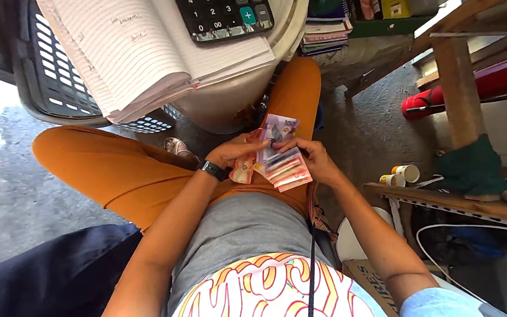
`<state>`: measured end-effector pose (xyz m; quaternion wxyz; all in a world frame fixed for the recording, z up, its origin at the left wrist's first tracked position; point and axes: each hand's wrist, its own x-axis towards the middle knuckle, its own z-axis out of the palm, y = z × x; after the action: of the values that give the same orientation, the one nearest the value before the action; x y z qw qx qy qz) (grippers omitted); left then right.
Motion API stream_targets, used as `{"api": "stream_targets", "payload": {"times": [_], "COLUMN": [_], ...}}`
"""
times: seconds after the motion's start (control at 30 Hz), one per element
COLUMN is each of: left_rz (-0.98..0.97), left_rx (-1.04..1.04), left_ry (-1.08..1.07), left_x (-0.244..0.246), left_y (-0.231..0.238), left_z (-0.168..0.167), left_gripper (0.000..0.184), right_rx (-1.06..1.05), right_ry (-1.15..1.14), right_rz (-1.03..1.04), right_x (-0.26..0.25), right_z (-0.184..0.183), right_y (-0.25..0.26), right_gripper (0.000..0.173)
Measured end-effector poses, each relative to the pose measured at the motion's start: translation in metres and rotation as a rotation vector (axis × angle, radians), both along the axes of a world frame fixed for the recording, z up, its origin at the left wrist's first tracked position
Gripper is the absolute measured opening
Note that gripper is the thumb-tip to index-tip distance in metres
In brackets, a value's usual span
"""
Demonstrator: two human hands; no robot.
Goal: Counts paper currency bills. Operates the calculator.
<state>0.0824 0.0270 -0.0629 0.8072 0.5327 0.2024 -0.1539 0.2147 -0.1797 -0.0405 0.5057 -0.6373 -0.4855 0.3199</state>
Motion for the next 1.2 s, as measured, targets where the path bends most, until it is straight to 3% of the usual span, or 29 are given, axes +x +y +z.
{"api": "stream_targets", "payload": {"times": [0.13,0.33,0.4,0.47,0.53,0.6,0.73,0.8,0.9,1.0,1.03,1.1,1.2], "left_rz": [0.112,0.405,0.441,0.461,0.465,0.479,0.539,0.545,0.491,0.396,0.375,0.374,0.428], "left_rx": [0.147,0.368,0.428,0.489,0.520,0.530,0.469,0.426,0.244,0.124,0.134,0.135,0.135], "left_ry": [0.134,-0.007,-0.114,-0.236,-0.324,-0.359,-0.276,-0.198,0.023,0.094,0.061,-0.023,-0.035], "left_x": [0.014,0.016,0.019,0.021,0.025,0.028,0.025,0.021,0.018,0.018,0.016,0.013,0.015], "left_y": [-0.009,-0.024,-0.025,-0.028,-0.033,-0.039,-0.046,-0.047,-0.041,-0.035,-0.035,-0.035,-0.038], "left_z": [-0.008,-0.023,-0.021,-0.020,-0.020,-0.021,-0.010,-0.003,0.003,0.004,0.004,0.001,-0.006], "left_gripper": [0.013,0.022,0.024,0.022,0.024,0.021,0.021,0.024,0.016,0.045,0.042,0.019,0.023], "right_rx": [0.020,0.088,0.160,0.367,0.481,0.339,-0.117,-0.240,-0.293,-0.304,-0.290,-0.291,-0.365], "right_ry": [-0.003,-0.133,0.085,0.429,0.685,0.703,0.606,0.545,0.452,0.416,0.420,0.430,0.324], "right_rz": [0.029,-0.165,-0.098,-0.096,-0.105,-0.186,-0.495,-0.579,-0.602,-0.635,-0.650,-0.663,-0.606], "right_x": [0.002,0.009,0.013,-0.003,-0.014,-0.015,-0.022,-0.027,-0.037,-0.037,-0.036,-0.036,-0.036], "right_z": [-0.003,0.037,0.061,0.084,0.100,0.094,0.024,0.002,0.003,0.004,0.002,0.001,0.001], "right_y": [-0.001,-0.037,-0.060,-0.070,-0.062,-0.041,0.012,0.021,0.018,0.019,0.021,0.024,0.022], "right_gripper": [0.025,0.024,0.027,0.038,0.023,0.021,0.023,0.025,0.032,0.048,0.054,0.058,0.049]}}
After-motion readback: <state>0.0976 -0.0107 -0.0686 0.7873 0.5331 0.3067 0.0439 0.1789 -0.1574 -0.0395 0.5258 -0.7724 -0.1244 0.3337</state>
